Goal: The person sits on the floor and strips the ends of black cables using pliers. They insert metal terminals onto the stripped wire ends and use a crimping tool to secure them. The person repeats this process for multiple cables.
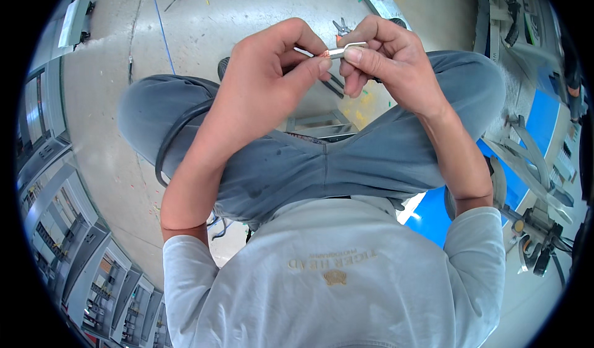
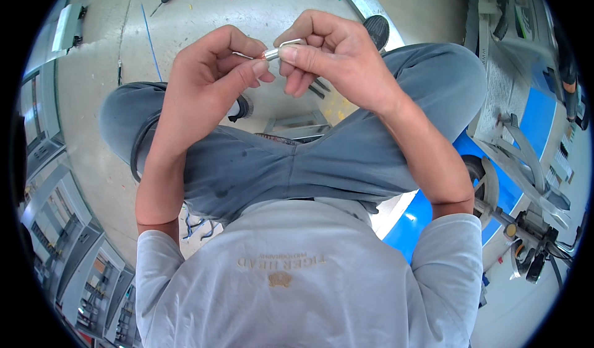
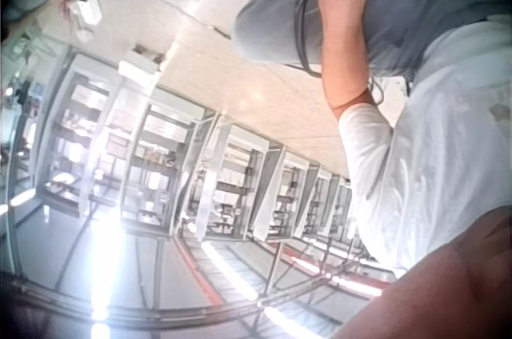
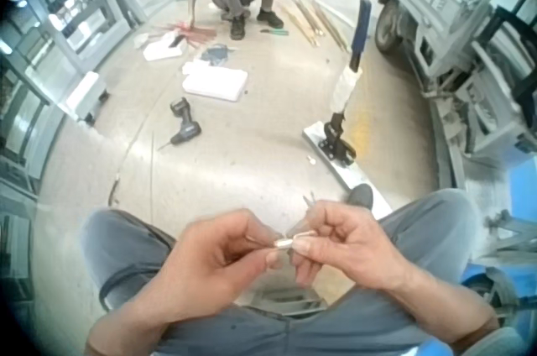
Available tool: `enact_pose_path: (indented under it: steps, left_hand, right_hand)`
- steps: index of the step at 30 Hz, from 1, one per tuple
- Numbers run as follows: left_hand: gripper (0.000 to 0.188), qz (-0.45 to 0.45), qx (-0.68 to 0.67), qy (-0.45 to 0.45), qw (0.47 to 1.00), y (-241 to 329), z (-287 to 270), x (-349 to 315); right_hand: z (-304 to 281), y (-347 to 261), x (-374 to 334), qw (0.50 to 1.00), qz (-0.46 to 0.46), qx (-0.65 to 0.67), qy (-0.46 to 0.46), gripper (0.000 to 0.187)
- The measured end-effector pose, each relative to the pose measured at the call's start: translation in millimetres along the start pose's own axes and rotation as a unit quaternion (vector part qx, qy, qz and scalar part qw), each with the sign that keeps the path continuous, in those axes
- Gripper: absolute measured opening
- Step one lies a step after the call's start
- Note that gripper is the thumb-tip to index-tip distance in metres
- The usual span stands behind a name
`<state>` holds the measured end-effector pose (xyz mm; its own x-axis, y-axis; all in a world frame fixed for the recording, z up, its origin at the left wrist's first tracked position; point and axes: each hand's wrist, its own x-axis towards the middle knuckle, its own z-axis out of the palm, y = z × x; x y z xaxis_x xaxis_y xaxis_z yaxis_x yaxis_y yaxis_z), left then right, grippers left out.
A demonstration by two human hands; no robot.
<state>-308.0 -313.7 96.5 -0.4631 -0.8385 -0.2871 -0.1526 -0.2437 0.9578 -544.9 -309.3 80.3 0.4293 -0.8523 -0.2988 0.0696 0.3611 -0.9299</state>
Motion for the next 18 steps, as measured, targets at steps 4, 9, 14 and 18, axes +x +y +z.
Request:
enact_pose_path:
  steps: [4, 9, 14, 18]
  left_hand:
    - [0.008, 0.014, 0.044, 0.008, 0.999, 1.6, 0.9, -4.3]
    - [0.007, 0.093, 0.128, 0.016, 0.987, -0.2, 0.0, -7.5]
    - [0.009, 0.156, 0.118, 0.031, 0.980, -8.4, 2.7, -5.5]
    - [0.010, 0.128, 0.101, 0.027, 0.986, -12.9, 2.4, -6.3]
  right_hand:
    - [1.2, 2.3, -2.8, 1.000, -0.023, 0.007, -0.004, 0.021]
    - [8.6, 3.8, -7.4, 0.998, -0.066, 0.015, 0.011, 0.017]
    - [11.3, 10.5, -8.2, 0.993, -0.111, 0.021, 0.022, 0.016]
    - [6.7, 6.5, -5.4, 0.997, -0.080, -0.010, 0.005, 0.014]
